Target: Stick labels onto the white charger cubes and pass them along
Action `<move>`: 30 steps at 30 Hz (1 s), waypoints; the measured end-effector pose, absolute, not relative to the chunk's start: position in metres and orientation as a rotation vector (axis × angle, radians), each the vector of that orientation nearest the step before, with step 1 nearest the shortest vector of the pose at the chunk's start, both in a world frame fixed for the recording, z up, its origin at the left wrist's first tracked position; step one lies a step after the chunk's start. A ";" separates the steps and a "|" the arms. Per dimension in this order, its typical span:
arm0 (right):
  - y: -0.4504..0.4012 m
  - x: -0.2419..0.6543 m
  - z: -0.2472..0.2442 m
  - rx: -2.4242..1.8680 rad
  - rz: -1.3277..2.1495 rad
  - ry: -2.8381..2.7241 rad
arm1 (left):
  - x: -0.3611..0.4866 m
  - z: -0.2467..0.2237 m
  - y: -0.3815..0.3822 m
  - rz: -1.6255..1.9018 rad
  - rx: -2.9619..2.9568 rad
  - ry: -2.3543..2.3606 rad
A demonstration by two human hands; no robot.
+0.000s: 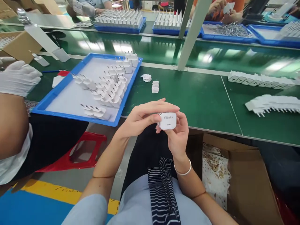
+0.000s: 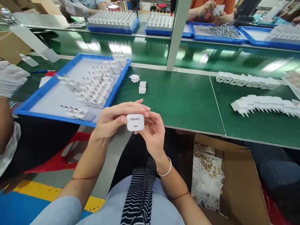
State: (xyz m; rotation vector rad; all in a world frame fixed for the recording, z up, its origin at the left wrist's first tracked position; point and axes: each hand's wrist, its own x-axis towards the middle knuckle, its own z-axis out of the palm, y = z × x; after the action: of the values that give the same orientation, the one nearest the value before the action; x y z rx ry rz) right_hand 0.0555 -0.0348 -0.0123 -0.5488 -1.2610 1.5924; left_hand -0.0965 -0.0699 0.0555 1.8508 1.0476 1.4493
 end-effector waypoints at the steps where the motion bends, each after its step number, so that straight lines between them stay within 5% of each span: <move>1: -0.034 0.059 -0.012 -0.593 1.534 -1.282 | -0.093 0.052 -0.066 1.458 1.805 1.025; 30: -0.022 0.074 -0.010 -0.549 1.089 -1.377 | -0.074 0.021 -0.056 1.828 1.781 1.055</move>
State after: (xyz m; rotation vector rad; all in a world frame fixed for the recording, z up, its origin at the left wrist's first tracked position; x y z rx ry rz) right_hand 0.0743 -0.0223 -0.0097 -0.5494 -1.3774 1.0888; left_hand -0.0735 -0.0557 0.0209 1.7805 1.0552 1.8281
